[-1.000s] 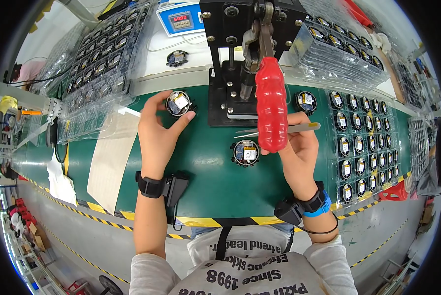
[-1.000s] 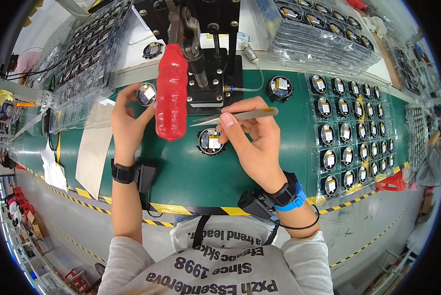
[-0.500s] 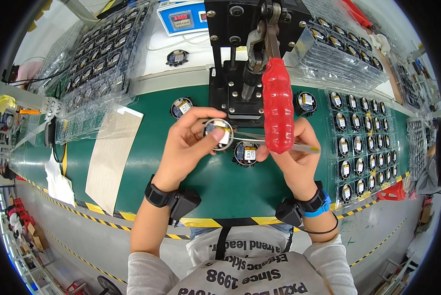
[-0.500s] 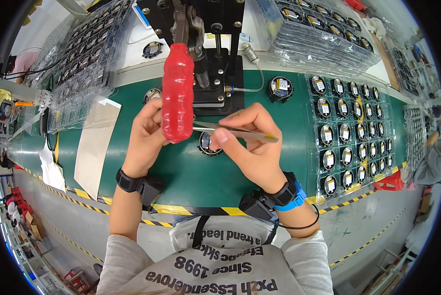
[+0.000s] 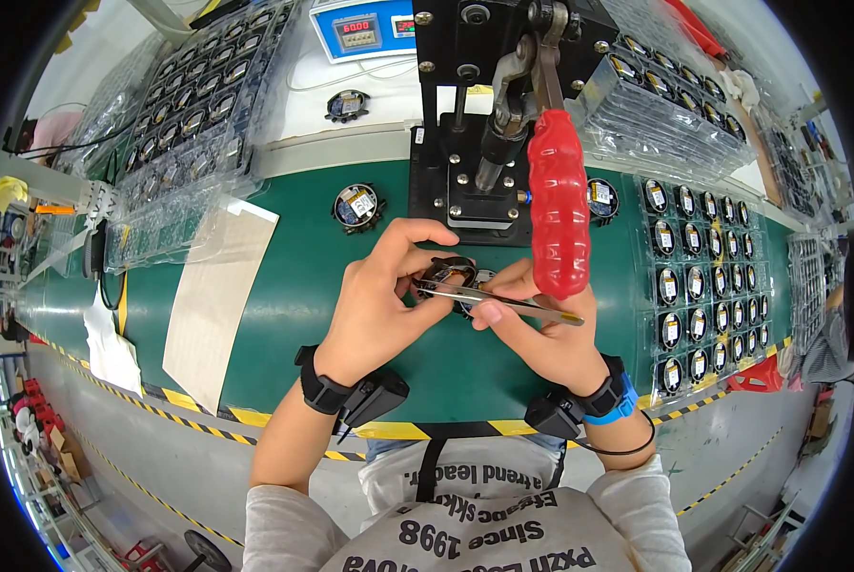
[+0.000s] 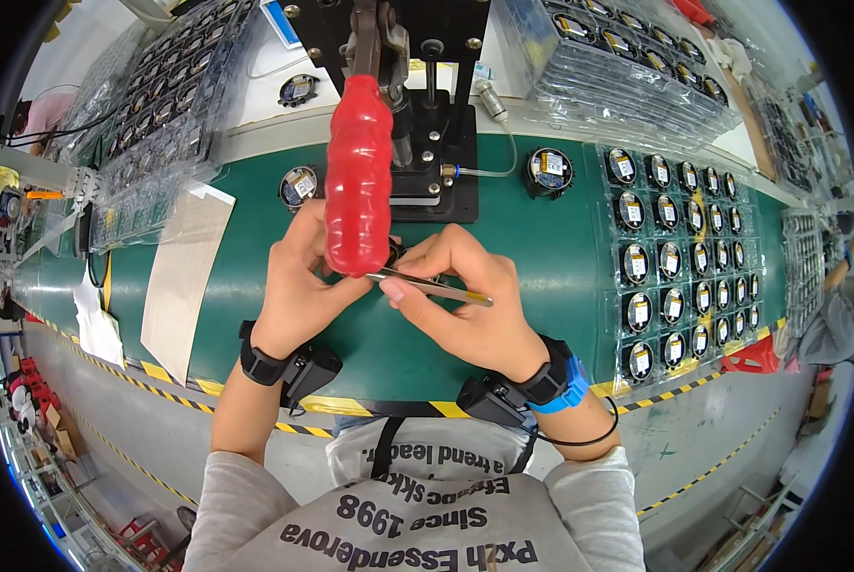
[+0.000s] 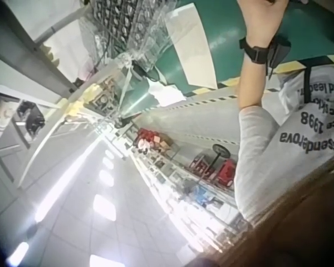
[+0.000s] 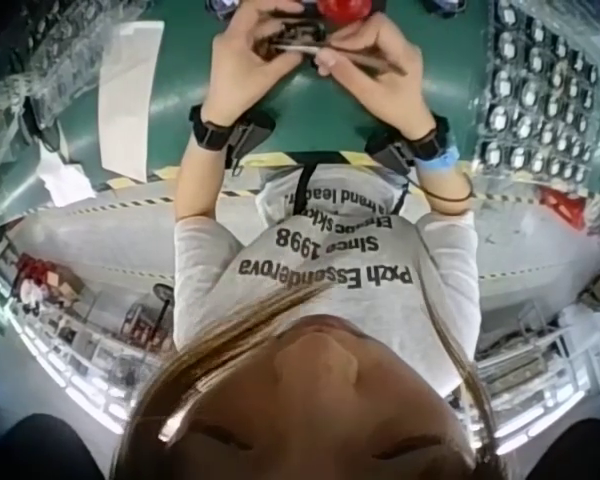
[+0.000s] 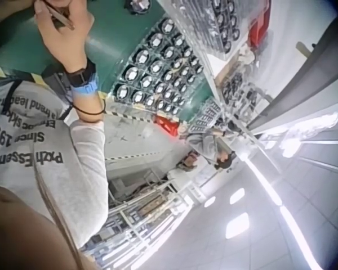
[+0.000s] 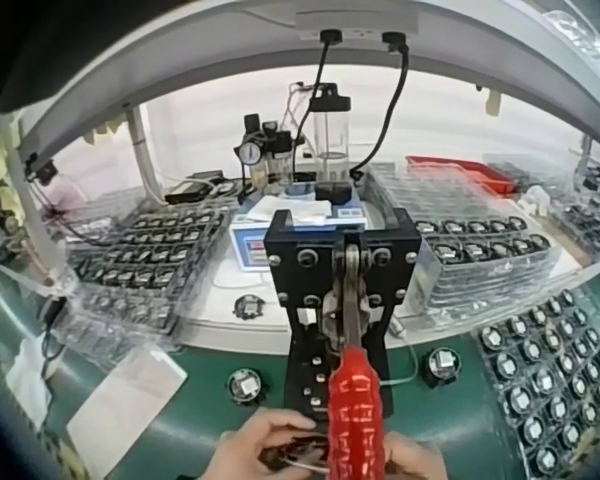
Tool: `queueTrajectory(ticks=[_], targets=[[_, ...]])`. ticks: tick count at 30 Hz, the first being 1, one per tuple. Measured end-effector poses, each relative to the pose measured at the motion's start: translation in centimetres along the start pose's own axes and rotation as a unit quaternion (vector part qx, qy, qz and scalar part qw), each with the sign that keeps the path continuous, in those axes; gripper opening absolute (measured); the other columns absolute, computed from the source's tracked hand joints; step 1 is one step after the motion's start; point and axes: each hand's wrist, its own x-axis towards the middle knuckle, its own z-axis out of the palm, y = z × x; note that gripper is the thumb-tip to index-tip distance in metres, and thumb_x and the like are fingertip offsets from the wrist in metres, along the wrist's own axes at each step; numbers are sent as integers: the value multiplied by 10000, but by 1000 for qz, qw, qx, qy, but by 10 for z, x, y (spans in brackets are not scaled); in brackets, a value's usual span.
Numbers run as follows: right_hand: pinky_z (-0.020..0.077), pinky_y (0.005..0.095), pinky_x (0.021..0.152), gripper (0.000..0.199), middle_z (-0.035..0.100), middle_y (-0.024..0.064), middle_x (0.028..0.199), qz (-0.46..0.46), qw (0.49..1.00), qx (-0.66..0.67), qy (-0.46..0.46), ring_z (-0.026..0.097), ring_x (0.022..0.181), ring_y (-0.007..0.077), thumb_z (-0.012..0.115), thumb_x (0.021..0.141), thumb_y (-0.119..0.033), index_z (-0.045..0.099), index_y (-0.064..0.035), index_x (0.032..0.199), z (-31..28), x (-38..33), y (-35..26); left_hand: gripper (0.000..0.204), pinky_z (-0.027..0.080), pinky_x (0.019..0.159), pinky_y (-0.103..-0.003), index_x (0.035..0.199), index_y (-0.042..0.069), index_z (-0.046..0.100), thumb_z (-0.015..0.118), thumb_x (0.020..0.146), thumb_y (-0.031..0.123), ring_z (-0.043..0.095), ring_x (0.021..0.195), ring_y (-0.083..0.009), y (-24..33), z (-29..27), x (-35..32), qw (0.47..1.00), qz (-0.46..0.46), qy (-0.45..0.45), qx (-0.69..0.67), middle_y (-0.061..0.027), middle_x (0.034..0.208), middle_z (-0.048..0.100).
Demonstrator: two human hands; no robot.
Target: The person picks up a watch component, places it into a press, and pulls the lever. They then use tweezers to manipulate internal parts and wires before returning the component to a tray and repeating the process.
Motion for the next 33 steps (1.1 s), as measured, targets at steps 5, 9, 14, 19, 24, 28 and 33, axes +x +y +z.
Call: queueTrajectory(ticks=[5, 9, 14, 19, 24, 28, 33], targets=[[524, 260, 653, 213, 654, 111, 816, -15, 1000, -12, 3, 657, 735, 142, 708, 799, -46, 499, -16, 773, 4, -1, 6, 451, 380, 498, -217, 1097, 98, 488, 662, 697, -15, 540, 564, -95, 1, -1, -1, 1000, 10, -1, 20, -49, 861, 703], [526, 269, 640, 192, 649, 118, 812, 3, 1000, 24, 5, 654, 726, 150, 673, 826, -32, 486, -16, 785, 6, -3, 5, 452, 390, 505, -211, 1095, 100, 493, 681, 698, -5, 546, 564, -91, 6, 0, -1, 1000, -1, 5, 18, -49, 861, 703], [528, 313, 600, 73, 601, 143, 805, 8, 989, 140, 52, 621, 660, 190, 578, 870, 9, 537, 24, 929, 5, -3, 2, 399, 418, 530, -212, 1110, 69, 491, 665, 759, -10, 563, 602, -78, 6, -4, 1, 999, -39, -17, -31, -48, 864, 690], [504, 298, 563, 99, 597, 127, 726, 67, 988, 131, 40, 607, 614, 185, 570, 886, -54, 535, 33, 918, -6, 5, -3, 374, 441, 581, -218, 1182, 31, 473, 595, 834, -27, 578, 699, -75, 9, -4, 1, 976, -71, -61, -195, -48, 927, 648], [486, 290, 540, 156, 587, 110, 666, 110, 975, 179, 66, 589, 572, 189, 583, 879, -117, 528, 23, 919, -11, 9, -2, 431, 454, 661, -215, 1281, 32, 435, 529, 869, -53, 579, 773, -83, 13, -9, 1, 947, -81, -128, -282, -52, 1003, 616], [489, 296, 542, 179, 589, 107, 672, 129, 967, 211, 64, 581, 560, 188, 594, 868, -134, 522, 17, 933, -16, 9, -1, 449, 472, 724, -230, 1310, 24, 410, 495, 879, -70, 577, 816, -92, 19, -12, 3, 952, -94, -149, -250, -64, 1042, 604], [488, 295, 541, 194, 590, 106, 674, 154, 962, 221, 50, 574, 549, 180, 600, 859, -145, 517, 12, 938, -19, 9, -1, 445, 489, 762, -250, 1305, 9, 409, 499, 878, -75, 571, 878, -102, 18, -9, 2, 947, -74, -151, -273, -76, 1094, 584]])
